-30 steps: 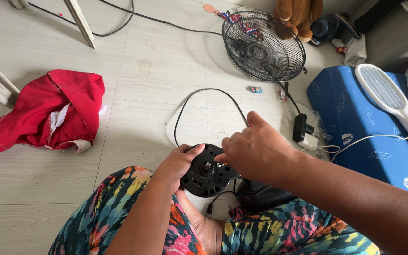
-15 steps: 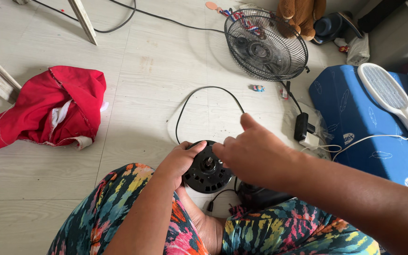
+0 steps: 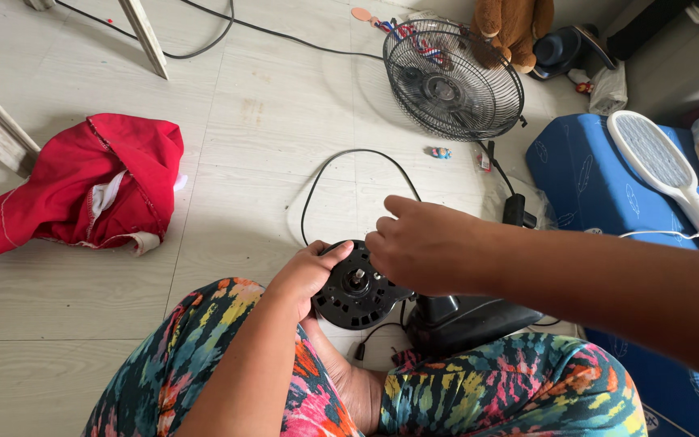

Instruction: The person disassembles a small black appliance, likely a hair clipper, using a screwdriver. They remove the top cover, unscrew internal components, and manipulate the motor housing while sitting on the floor.

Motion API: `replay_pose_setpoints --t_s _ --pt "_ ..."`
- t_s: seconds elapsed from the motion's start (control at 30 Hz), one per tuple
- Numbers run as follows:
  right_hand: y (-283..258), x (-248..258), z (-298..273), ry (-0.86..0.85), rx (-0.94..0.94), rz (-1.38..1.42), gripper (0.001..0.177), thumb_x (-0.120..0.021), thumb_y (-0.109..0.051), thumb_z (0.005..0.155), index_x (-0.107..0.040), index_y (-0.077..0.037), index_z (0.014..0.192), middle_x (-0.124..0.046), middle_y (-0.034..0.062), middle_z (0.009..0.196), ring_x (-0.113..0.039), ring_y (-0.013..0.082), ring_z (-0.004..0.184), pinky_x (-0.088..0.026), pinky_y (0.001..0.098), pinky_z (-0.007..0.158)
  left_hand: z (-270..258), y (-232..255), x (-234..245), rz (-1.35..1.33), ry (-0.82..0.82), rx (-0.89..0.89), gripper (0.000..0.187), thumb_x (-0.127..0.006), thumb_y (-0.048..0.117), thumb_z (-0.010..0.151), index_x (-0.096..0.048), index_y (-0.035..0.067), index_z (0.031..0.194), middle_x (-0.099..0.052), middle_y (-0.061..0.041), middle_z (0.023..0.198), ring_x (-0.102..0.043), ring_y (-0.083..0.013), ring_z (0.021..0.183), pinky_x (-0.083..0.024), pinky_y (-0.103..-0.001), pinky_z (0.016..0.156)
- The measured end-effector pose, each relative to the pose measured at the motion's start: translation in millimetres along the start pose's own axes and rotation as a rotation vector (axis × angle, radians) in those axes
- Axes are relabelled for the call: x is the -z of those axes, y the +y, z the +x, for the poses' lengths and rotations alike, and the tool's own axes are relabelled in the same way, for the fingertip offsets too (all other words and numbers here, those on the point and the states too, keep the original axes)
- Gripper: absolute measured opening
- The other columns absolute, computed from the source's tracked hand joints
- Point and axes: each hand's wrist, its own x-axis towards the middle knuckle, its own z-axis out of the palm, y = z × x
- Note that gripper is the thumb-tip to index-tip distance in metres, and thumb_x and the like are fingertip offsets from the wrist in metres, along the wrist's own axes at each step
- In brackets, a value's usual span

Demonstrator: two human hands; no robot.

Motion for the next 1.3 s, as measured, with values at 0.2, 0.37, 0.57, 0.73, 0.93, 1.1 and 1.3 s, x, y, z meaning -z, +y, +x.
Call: replay_pose_setpoints --t_s 0.2,0.37,0.57,0.73,0.93,1.1,1.3 --pt "-15.6 0.5 6.9 -0.278 -0.216 0.378 0.012 -0.063 -0.019 0.088 -0.071 -0.01 0.085 -0.072 0.0051 0.084 -0.072 0.0259 0.08 -0.053 0.0406 0.071 4.0 -3.0 -2.6 -0.054 -0.005 0.008 0.047 -0.073 0.041 0.089 -0.068 0.001 0.112 -0.072 -0.013 0.094 -0.066 -0.0209 0.081 -0.056 -0.039 0.071" --pt "-26.4 5.1 5.4 -0.423 -0.613 0.609 0.025 -0.059 -0.034 0.098 -0.071 -0.013 0.095 -0.075 0.009 0.093 -0.073 0.0315 0.089 -0.057 0.0456 0.076 2.4 -6.3 -2.5 -0.005 0.023 0.0 0.047 -0.074 0.042 0.087 -0.07 0.002 0.111 -0.073 -0.011 0.094 -0.068 -0.0199 0.083 -0.057 -0.038 0.073" --pt "-23.6 4.3 8.2 -0.352 -0.552 0.604 0.027 -0.064 -0.036 0.095 -0.067 -0.01 0.102 -0.076 0.0119 0.092 -0.073 0.0322 0.088 -0.058 0.0441 0.072 6.4 -8.7 0.1 -0.027 0.005 -0.023 0.047 -0.074 0.042 0.087 -0.069 0.001 0.11 -0.074 -0.012 0.095 -0.069 -0.0196 0.082 -0.056 -0.037 0.073" --pt "-17.1 -1.6 12.0 -0.195 -0.297 0.456 0.015 -0.066 -0.021 0.086 -0.065 -0.01 0.097 -0.073 0.0095 0.083 -0.074 0.031 0.081 -0.057 0.045 0.066 6.3 -11.9 -0.2 -0.076 -0.01 -0.031 0.046 -0.074 0.041 0.087 -0.068 0.001 0.108 -0.072 -0.011 0.092 -0.067 -0.0188 0.079 -0.056 -0.036 0.07" --pt "-18.0 -6.9 12.2 -0.191 -0.188 0.443 0.01 -0.065 -0.017 0.086 -0.069 -0.008 0.083 -0.072 0.0113 0.075 -0.073 0.0329 0.078 -0.056 0.0454 0.069 5.1 -10.7 -1.3 -0.039 0.015 -0.009 0.046 -0.076 0.042 0.086 -0.069 0.002 0.108 -0.073 -0.01 0.09 -0.067 -0.0182 0.077 -0.056 -0.036 0.069" --pt "-22.0 -5.3 17.7 -0.262 -0.357 0.542 0.012 -0.064 -0.017 0.087 -0.067 -0.006 0.087 -0.074 0.0129 0.08 -0.074 0.0336 0.079 -0.058 0.0462 0.069 2.2 -9.4 -2.0 -0.012 0.021 -0.01 0.046 -0.076 0.043 0.086 -0.07 0.003 0.109 -0.072 -0.01 0.091 -0.066 -0.0176 0.079 -0.055 -0.036 0.07" --pt "-25.9 3.7 19.0 -0.263 -0.57 0.632 0.013 -0.065 -0.016 0.085 -0.072 -0.006 0.091 -0.074 0.0139 0.089 -0.074 0.0324 0.086 -0.059 0.043 0.074 3.4 -9.6 -2.5 -0.07 -0.014 -0.048 0.047 -0.075 0.041 0.086 -0.068 0.001 0.11 -0.074 -0.012 0.095 -0.068 -0.0197 0.083 -0.056 -0.038 0.073"
